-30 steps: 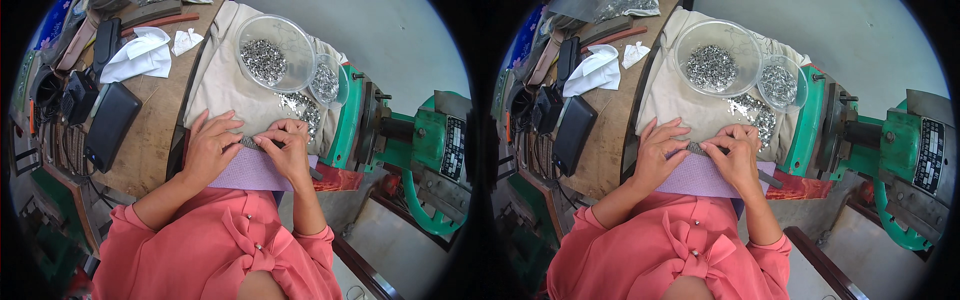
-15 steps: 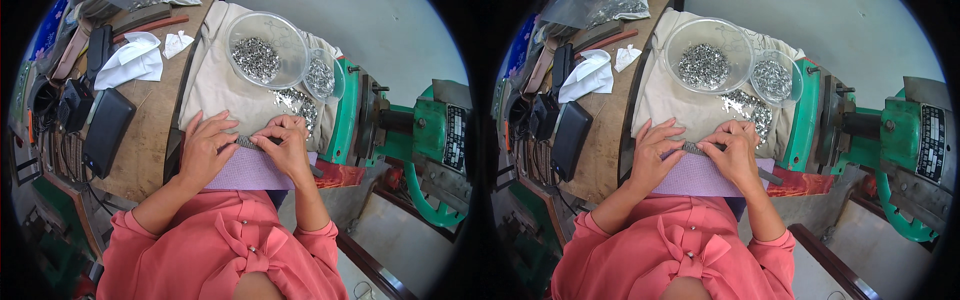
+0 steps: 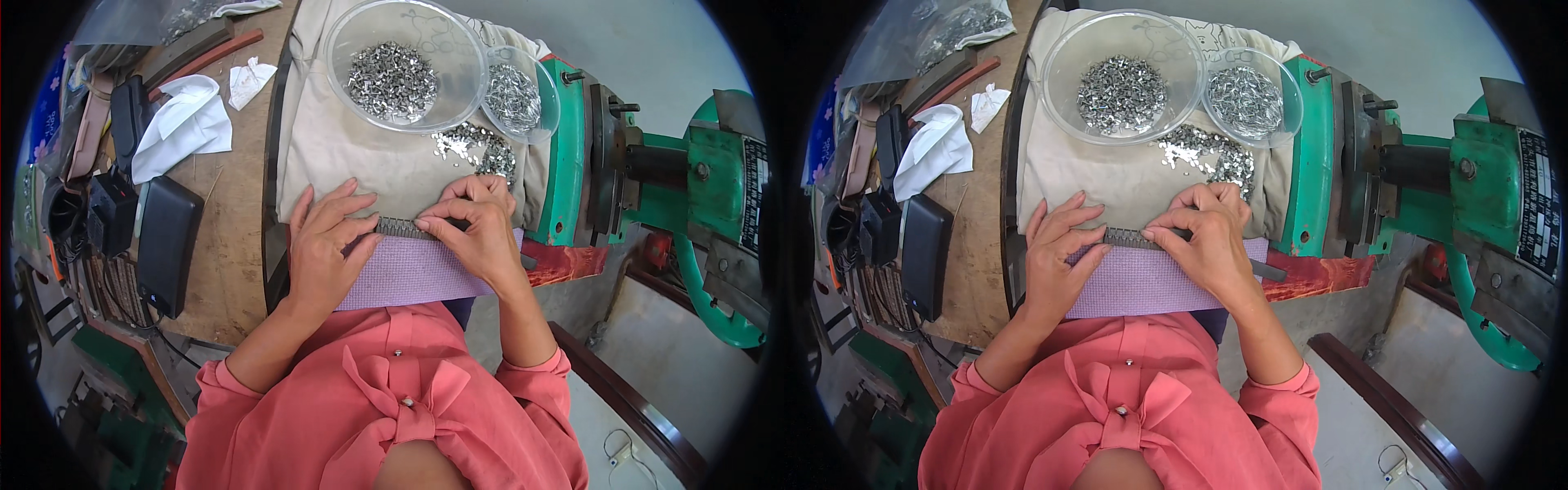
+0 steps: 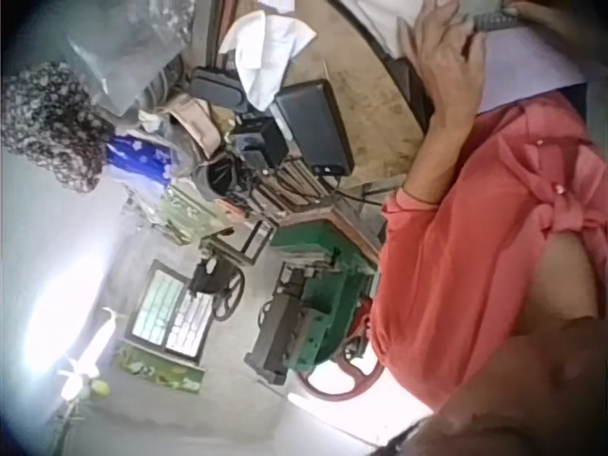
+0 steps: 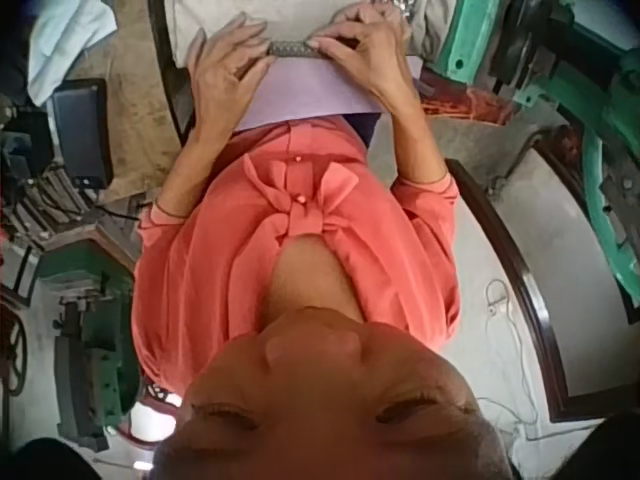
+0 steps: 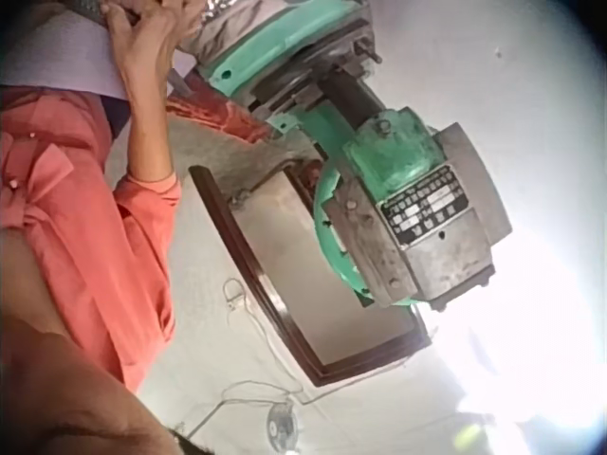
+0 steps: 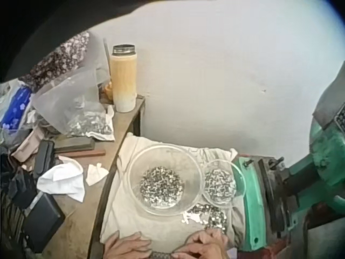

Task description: The person assembles small metal components by hand, placing them into a metal strip and using a green press machine to secure them. They repeatedly pick up components from a bowl, align them in the strip, and operate the press to complete the assembly.

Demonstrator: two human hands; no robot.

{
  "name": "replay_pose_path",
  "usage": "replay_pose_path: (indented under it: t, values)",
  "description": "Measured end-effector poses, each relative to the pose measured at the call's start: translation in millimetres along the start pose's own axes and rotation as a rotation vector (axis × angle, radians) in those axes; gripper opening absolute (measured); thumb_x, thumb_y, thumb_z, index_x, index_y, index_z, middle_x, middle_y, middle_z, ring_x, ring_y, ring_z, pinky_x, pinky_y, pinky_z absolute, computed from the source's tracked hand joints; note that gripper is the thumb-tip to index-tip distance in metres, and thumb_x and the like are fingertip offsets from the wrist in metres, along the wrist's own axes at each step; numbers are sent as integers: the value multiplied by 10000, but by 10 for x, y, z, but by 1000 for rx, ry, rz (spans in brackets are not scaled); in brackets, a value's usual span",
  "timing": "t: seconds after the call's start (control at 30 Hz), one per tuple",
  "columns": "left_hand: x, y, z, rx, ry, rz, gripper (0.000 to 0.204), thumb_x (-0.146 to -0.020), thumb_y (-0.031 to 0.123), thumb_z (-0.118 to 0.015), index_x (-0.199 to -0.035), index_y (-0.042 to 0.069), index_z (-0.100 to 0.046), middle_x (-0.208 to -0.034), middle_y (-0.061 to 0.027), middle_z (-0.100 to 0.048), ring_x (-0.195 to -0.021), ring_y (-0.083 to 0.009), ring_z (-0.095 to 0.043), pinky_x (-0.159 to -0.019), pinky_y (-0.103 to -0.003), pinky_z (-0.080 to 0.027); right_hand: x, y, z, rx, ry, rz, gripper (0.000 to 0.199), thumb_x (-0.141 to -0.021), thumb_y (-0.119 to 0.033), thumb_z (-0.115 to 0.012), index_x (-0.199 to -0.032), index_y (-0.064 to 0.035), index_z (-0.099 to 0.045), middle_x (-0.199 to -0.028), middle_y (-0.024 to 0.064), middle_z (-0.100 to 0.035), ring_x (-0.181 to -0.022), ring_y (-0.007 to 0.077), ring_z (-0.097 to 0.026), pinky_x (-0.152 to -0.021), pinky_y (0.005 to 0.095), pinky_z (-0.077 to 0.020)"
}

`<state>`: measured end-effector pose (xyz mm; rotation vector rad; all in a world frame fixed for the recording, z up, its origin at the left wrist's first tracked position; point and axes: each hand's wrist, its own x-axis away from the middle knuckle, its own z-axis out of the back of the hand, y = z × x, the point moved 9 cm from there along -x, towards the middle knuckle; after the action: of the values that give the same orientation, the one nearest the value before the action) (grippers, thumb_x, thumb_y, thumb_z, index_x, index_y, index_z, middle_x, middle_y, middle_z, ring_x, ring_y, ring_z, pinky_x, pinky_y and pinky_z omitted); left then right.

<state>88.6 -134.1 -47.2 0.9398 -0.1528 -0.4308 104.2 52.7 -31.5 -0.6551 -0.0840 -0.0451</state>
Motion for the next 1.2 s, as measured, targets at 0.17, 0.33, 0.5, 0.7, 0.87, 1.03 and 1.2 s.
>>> replay_pose_path:
  t: [0.17, 0.33, 0.5, 0.7, 0.87, 1.03, 1.2]
  values:
    - [5, -5, -5, -13, -6, 5, 231, -741, 74, -809, -965, 94, -757, -1215, -42, -705, -1328, -263, -551, -1179, -510, -242, -15, -48, -21, -2, -16, -9, 164, -705, -266, -851, -824, -162, -811, -925, -36, -603, -1012, 237, -458, -941, 422, -289]
    - [-7, 0, -3, -15, -28, 17, 239, -741, 75, -812, -972, 95, -758, -1224, -38, -700, -1332, -262, -547, -1179, -515, -238, 22, 11, 40, 27, -24, -16, 156, -709, -276, -848, -816, -169, -807, -917, -36, -595, -1012, 235, -457, -937, 423, -284]
    - [-8, 0, -9, -18, -38, 16, 245, -746, 75, -811, -984, 99, -755, -1233, -38, -696, -1335, -264, -543, -1182, -518, -229, -9, -18, 49, 4, -34, -1, 152, -713, -279, -842, -816, -174, -803, -909, -43, -587, -1007, 228, -459, -937, 419, -278]
    - [2, 3, -5, -42, -16, 4, 221, -758, 88, -804, -970, 111, -745, -1211, -15, -694, -1305, -242, -565, -1169, -510, -241, 34, 39, 93, 46, -54, -9, 159, -712, -289, -841, -817, -176, -801, -901, -44, -574, -992, 229, -465, -907, 412, -276]
    - [-5, -11, -12, -23, -60, 30, 247, -747, 79, -807, -987, 95, -752, -1237, -33, -692, -1346, -260, -532, -1185, -510, -218, 31, 40, 101, 41, -32, -14, 164, -707, -298, -843, -808, -177, -799, -887, -48, -567, -988, 222, -464, -898, 409, -271]
    - [-4, -11, -11, -26, -65, 27, 249, -745, 81, -809, -987, 94, -751, -1235, -31, -691, -1340, -261, -537, -1180, -509, -224, 60, 108, 143, 57, -54, -39, 170, -704, -308, -845, -804, -180, -798, -879, -51, -565, -977, 214, -468, -900, 402, -266]
    - [-18, 1, -3, -23, -64, 25, 250, -742, 78, -809, -985, 95, -751, -1231, -29, -691, -1336, -260, -540, -1177, -506, -229, 36, 71, 148, 73, -50, -34, 162, -710, -299, -842, -817, -185, -800, -873, -54, -567, -970, 211, -471, -898, 399, -267]
